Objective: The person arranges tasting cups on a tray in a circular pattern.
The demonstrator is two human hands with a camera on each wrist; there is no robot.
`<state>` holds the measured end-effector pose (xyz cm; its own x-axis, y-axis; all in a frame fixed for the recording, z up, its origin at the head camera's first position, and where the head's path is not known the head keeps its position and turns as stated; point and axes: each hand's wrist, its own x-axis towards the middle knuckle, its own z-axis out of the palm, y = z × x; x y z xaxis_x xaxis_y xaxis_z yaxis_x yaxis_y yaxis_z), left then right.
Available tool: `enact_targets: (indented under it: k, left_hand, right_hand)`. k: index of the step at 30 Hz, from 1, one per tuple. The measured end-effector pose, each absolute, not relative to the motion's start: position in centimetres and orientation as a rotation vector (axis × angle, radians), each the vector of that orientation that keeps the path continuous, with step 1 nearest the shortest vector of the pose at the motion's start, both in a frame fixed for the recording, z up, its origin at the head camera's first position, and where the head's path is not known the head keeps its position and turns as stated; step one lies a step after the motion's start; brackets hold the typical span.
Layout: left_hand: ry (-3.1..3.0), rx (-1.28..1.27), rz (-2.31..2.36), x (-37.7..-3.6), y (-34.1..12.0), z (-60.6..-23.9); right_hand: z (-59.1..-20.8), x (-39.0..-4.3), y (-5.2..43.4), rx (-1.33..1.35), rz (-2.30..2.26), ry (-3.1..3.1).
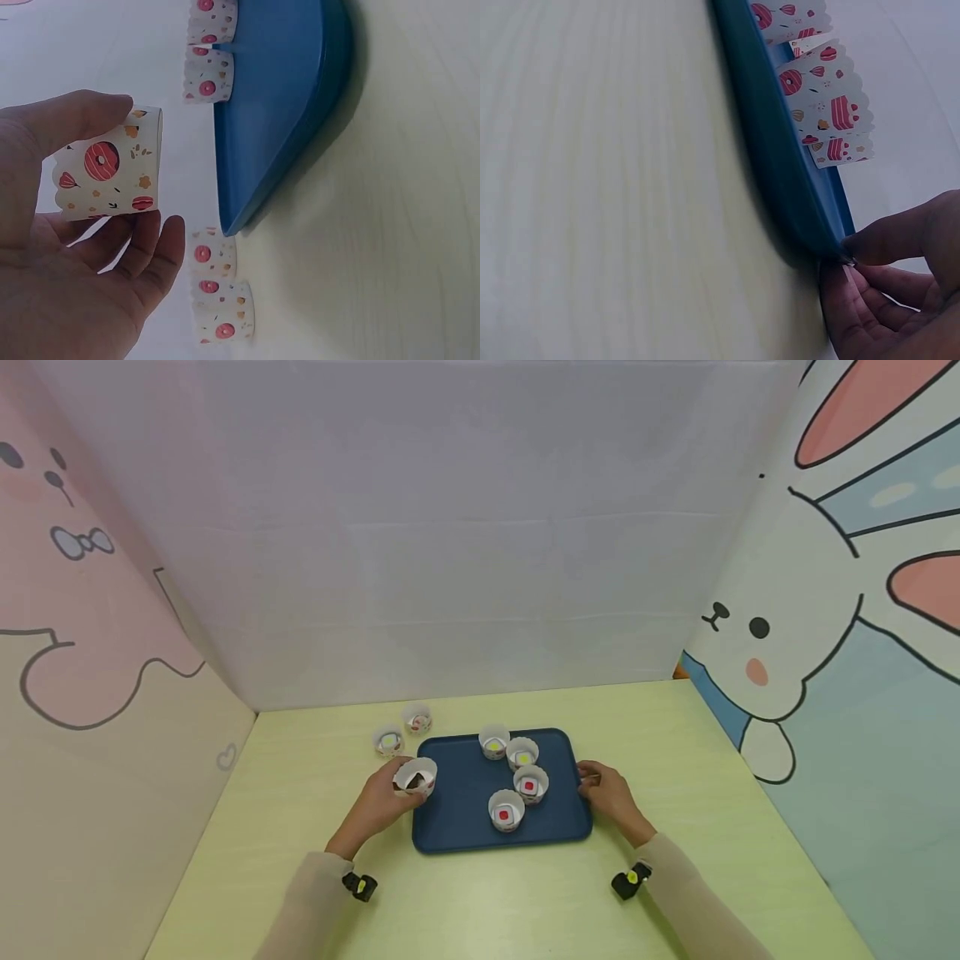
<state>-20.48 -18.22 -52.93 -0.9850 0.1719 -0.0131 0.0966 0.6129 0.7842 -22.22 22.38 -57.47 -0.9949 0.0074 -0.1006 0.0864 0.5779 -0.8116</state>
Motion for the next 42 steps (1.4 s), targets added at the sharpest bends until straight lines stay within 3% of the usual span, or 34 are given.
enact_targets:
  k: [19,42]
  left_hand:
    - [2.775,0.378,1.194,-20.2,-14.3,-55.8]
    - [2.731,0.355,1.212,-19.8,-11.2,-56.7]
  right_hand:
    - [-57.6,-22.3,22.3,0.086,-1.386,2.722]
    - [-57.6,-22.3,22.3,0.100,-1.391,2.708]
